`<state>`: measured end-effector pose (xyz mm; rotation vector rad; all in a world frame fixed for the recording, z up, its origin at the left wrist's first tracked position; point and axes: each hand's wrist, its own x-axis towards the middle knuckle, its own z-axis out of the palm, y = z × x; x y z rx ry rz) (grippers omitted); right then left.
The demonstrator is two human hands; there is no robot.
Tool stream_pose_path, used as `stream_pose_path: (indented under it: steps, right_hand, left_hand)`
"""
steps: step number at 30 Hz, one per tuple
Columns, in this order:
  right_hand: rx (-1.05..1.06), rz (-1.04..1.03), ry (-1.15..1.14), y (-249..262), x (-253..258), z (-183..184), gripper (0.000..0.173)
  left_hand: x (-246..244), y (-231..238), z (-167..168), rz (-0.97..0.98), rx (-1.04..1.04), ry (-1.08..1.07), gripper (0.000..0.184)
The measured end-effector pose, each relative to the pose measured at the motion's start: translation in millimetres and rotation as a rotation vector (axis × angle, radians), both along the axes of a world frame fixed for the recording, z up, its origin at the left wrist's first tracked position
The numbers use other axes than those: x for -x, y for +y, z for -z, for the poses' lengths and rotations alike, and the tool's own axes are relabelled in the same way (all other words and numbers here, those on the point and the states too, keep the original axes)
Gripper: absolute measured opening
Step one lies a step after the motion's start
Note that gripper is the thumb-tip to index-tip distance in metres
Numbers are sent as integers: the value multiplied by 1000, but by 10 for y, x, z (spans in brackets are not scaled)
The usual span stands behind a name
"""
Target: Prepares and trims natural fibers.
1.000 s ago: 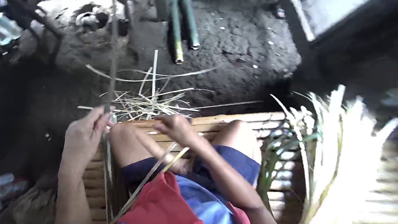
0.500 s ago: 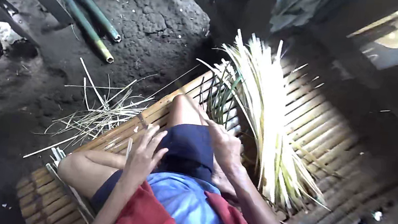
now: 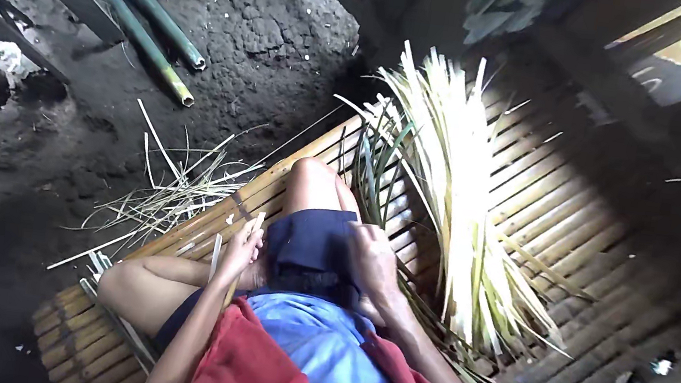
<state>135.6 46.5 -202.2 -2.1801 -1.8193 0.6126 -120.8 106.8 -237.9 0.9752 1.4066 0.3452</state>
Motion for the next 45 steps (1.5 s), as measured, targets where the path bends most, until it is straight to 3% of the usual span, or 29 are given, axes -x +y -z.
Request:
stream_pose_path:
  steps: [2,5,7,13,19,21,23,28,31,34,35,38,41,43,45]
  right_hand:
    - [-48,-313,69,-17,341,-11,23]
    - [284,-696,71,-2,743,79,25]
    - [421,-815,-51,26,876,149,24]
    - [450,-892,-214,-47,878,55,30]
    - [489,-874,-252,19,755,-51,34]
    - [661,-842,-223,250,747,-227,41]
    - [744,-785,-83,516,700,-405,40]
    - [417,-615,622,814,668,-743,24]
    - [618,-523,964,1043,816,-950,30]
    - [675,-576,847,1277,941,-952,58]
    - [646,-568,868,1317,978,-920,59]
    - [680,-389,1231,1345,1067,-770,42]
    - [813,-146,1415,1170,1219,-802,28]
    - [924,-161,1452,1065,1248,-904,27]
    - [965,-325,1464,988,1225,-1004,24]
  left_hand:
    - [85,9,-167,-22,61,-103,39]
    - [278,19,-471,-71,121,-145,39]
    - [455,-30,-657,-103,135,-144,37]
    - [682,-402,-814,-404,134,-202,38]
    - [560,-568,-976,-626,-130,-291,36]
    - [522,-605,-1061,-640,-176,-370,29]
    - [483,-649,-1137,-677,-201,-431,24]
    - [502,-755,-1246,-733,-284,-448,18]
    - [873,-752,-1369,-622,-254,-358,22]
    - [1338,-648,-1714,-539,-127,-425,21]
    - [1453,-617,-1835,-530,-95,-442,22]
    - [1462,-600,-2010,-494,-52,-377,21]
    - [1173,-693,-1882,-340,-69,-260,25]
    - [1037,-745,-1757,-215,-158,-224,23]
    - [937,-771,-1737,-161,-248,-218,19]
